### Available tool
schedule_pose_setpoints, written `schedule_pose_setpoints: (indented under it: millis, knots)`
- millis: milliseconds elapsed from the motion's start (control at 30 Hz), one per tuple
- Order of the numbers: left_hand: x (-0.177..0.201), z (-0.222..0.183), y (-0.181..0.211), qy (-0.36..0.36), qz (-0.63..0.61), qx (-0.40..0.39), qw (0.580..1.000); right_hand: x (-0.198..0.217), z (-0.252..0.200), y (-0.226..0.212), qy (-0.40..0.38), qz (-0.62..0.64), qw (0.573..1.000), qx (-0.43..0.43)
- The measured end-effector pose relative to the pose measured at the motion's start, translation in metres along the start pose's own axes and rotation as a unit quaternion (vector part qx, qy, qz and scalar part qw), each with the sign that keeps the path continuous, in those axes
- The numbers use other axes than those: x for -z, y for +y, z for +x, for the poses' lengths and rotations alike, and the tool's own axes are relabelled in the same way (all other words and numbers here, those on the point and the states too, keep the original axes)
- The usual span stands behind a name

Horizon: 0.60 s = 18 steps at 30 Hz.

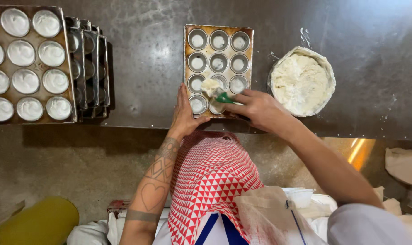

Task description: The person greases the individual cups of multiple baking trays by hand using a small brush dipped in a bowl of shortening.

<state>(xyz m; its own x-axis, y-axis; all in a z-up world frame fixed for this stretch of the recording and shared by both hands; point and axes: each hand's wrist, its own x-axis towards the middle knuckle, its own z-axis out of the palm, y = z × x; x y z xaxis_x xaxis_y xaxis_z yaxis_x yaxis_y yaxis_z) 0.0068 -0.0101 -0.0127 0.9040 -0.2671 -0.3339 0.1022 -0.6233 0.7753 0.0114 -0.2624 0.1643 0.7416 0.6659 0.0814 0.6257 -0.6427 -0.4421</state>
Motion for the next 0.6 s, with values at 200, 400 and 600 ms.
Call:
schedule_pose_setpoints:
  millis: [200, 400, 600]
  knots:
    - [-0.001, 0.001, 0.001, -0.005, -0.009, 0.016, 1.000, -0.036, 0.067, 0.007, -0.165, -0.136, 0.974, 0.077]
    - [-0.003, 0.001, -0.002, -0.005, -0.017, 0.015, 1.000, -0.085, 0.110, 0.033, -0.080, 0.031, 0.994, -0.060]
    - [-0.002, 0.003, 0.001, -0.006, -0.005, 0.029, 1.000, -0.145, 0.092, 0.063, 0.174, 0.452, 0.763, -0.428]
